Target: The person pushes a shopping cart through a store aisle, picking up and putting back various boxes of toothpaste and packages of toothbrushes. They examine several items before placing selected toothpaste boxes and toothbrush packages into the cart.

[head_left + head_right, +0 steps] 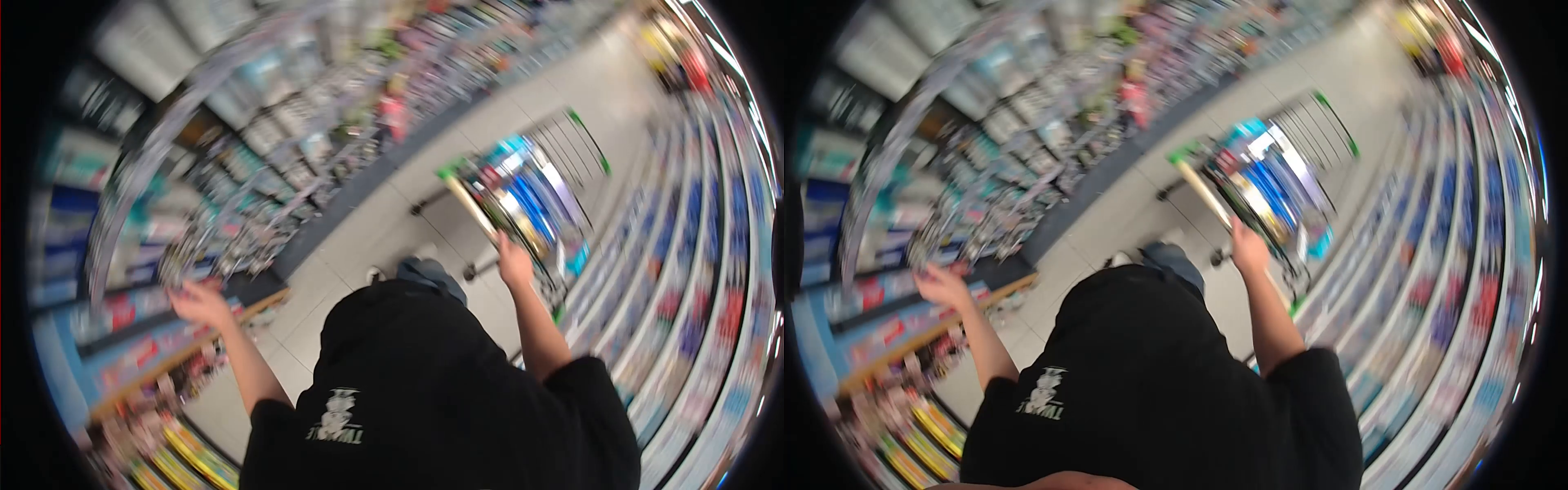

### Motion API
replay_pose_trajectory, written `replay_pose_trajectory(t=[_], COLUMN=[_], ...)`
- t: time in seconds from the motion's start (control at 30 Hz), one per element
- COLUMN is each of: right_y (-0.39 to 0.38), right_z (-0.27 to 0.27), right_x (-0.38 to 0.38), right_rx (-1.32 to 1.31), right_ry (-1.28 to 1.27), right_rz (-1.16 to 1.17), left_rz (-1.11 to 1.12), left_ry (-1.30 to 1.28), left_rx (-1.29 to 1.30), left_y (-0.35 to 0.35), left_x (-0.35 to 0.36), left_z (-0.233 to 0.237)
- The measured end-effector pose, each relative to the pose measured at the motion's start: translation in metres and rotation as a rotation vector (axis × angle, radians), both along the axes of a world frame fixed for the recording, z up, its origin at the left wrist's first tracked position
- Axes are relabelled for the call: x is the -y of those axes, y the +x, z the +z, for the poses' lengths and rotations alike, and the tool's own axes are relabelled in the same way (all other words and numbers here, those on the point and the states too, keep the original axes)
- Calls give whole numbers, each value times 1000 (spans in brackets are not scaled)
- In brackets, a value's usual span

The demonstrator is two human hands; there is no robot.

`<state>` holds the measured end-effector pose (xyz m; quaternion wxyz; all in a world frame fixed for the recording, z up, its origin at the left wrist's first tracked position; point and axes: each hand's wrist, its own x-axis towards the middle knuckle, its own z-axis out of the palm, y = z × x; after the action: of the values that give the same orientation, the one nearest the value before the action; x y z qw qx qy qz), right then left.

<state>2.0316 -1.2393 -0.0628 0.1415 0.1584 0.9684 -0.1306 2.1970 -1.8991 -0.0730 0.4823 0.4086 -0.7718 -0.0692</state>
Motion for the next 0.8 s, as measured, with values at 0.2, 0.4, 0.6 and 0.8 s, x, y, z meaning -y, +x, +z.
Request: replay_pose_trajectory(t=[0.2, 0.4, 0.6, 0.8], right_y=[34, 51, 68, 88], right_z=[23, 5, 11, 7], right_x=[27, 36, 40, 34], right_rx=[-7, -14, -45, -416], right_ry=[-19, -33, -151, -339], right_rz=[0, 49, 47, -40], left_rz=[-598, -1306, -1724, -1929], left_ry=[523, 364, 48, -90], left_rx=[95, 388, 416, 644], left_y=[-39, -131, -212, -229], left_x=[-104, -234, -344, -408], left_z=[-60, -23, 13, -7])
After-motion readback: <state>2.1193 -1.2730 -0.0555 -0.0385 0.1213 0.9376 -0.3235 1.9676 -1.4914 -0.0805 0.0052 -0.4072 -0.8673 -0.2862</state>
